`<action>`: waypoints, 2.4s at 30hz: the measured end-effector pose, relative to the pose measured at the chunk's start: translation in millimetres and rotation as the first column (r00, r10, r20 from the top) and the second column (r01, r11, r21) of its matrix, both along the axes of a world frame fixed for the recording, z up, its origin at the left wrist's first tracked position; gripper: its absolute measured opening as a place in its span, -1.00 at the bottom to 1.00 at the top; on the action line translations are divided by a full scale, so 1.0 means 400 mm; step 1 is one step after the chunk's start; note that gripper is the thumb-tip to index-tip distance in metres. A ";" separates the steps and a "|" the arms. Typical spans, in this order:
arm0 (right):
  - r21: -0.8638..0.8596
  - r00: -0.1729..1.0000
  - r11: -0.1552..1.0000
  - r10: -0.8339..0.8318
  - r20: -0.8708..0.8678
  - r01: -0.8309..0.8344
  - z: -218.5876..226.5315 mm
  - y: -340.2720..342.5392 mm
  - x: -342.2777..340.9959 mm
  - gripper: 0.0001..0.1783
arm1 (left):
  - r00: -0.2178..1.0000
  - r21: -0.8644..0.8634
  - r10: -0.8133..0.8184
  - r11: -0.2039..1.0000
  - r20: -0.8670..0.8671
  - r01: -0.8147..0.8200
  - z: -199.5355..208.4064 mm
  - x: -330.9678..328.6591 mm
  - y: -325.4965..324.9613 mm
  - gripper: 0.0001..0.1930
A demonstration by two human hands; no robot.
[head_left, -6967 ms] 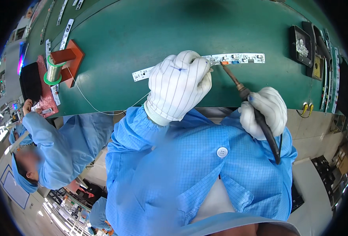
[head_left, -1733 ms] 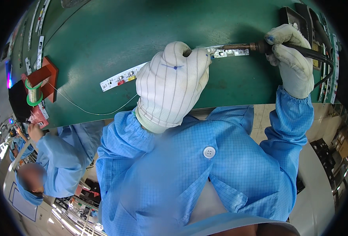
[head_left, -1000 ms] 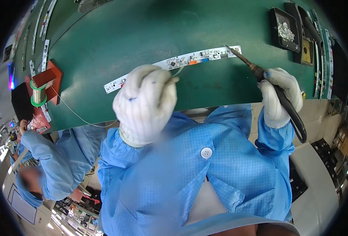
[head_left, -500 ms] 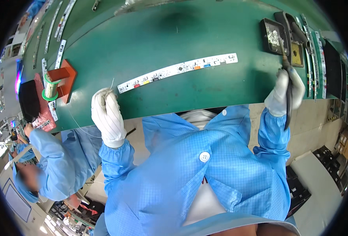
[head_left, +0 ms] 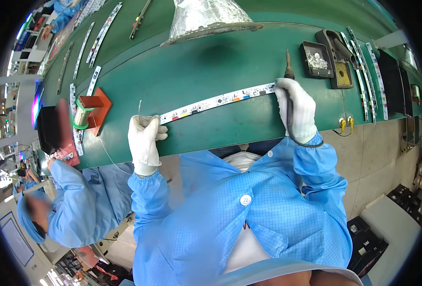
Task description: Soldering electronic components onto narrow circuit boards at a manual assembly station.
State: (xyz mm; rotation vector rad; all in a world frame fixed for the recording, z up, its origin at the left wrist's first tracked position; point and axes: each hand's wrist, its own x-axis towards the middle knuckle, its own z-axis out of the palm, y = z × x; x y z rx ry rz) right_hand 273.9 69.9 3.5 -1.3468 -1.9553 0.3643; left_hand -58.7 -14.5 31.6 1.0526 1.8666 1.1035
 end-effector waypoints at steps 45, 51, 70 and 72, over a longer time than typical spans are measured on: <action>-0.095 0.629 0.995 -0.053 -0.776 -0.034 0.012 -0.077 -0.011 -0.59 | 0.686 0.358 -0.083 0.894 0.723 -0.270 0.029 -0.014 -0.038 -0.65; -0.127 0.665 0.992 -0.098 -0.740 0.004 0.017 -0.087 -0.024 -0.59 | 0.713 0.368 -0.088 0.896 0.696 -0.248 0.046 -0.021 -0.058 -0.63; -0.044 0.735 0.990 -0.130 -0.665 0.134 -0.043 -0.067 -0.028 -0.63 | 0.739 0.318 -0.097 0.934 0.667 -0.165 0.041 -0.028 -0.029 -0.69; -0.117 0.875 0.987 -0.152 -0.460 0.111 0.000 -0.077 -0.010 -0.75 | 0.692 0.330 -0.024 0.890 0.722 -0.314 0.057 -0.022 -0.058 -0.66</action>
